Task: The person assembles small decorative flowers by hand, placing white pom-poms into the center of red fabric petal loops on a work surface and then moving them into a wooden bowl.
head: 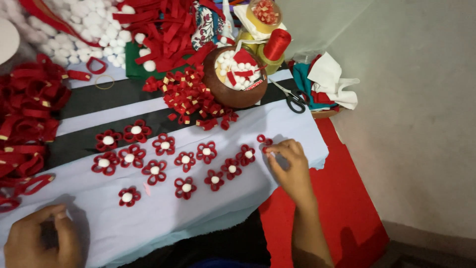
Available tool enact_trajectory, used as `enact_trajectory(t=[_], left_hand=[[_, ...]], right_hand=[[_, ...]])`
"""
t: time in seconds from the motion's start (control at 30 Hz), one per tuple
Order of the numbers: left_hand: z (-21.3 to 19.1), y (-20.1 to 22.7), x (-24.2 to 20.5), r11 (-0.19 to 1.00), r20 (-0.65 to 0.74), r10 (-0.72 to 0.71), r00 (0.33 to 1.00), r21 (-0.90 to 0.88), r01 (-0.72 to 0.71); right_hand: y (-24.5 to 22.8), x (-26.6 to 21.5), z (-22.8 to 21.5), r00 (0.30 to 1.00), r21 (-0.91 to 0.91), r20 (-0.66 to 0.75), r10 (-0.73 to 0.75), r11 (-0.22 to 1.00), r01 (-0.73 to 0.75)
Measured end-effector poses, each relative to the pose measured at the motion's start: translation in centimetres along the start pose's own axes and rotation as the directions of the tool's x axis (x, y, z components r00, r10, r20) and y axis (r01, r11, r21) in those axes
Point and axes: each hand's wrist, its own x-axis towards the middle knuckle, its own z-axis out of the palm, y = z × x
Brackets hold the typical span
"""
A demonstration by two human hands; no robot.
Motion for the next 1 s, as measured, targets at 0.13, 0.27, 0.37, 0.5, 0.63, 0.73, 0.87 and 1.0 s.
enact_trajectory(t=[0.13,0.27,0.37,0.5,0.63,0.73,0.87,1.0], left_hand=[[0.7,-0.4,-0.4,0.997,-0.066,0.03,0.997,0.067,-0.026],[0.6,-0.3,-0.3,0.994,-0.09,0.097,0.991,0.06,-0.092],[0.3,0.2,0.0,0.991,-0.062,0.118,0.991,0.068,-0.113],[1.1,-1.4,-0.2,0.986,-0.067,0.114,0.991,0.126,-0.105],[0.9,-0.9,-0.2,0.98,-0.058,0.116,0.992,0.171,-0.105],[0.8,-0.8,-0.2,0.984,-0.084,0.141,0.986,0.119,-0.131],[0.8,-0.9,-0.1,0.989,-0.06,0.113,0.992,0.105,-0.107],[0.6,-0.4,-0.2,0.992,-0.07,0.108,0.992,0.079,-0.102]], right_hand=[[0.0,2.0,-0.4,0.996,0.001,0.072,-0.057,0.998,0.057],[1.0,2.9,-0.1,0.981,-0.013,0.143,-0.133,0.991,0.136],[1.1,2.9,0.1,0.978,-0.032,0.16,-0.134,0.99,0.141],[0.8,3.0,0.4,0.971,-0.118,0.161,-0.179,0.973,0.199],[1.0,3.2,0.6,0.964,-0.183,0.18,-0.196,0.956,0.229],[1.2,3.4,0.6,0.964,-0.212,0.19,-0.188,0.951,0.227],[1.5,3.4,0.7,0.959,-0.204,0.186,-0.214,0.946,0.251],[1.3,3.4,0.9,0.962,-0.206,0.211,-0.174,0.954,0.217]])
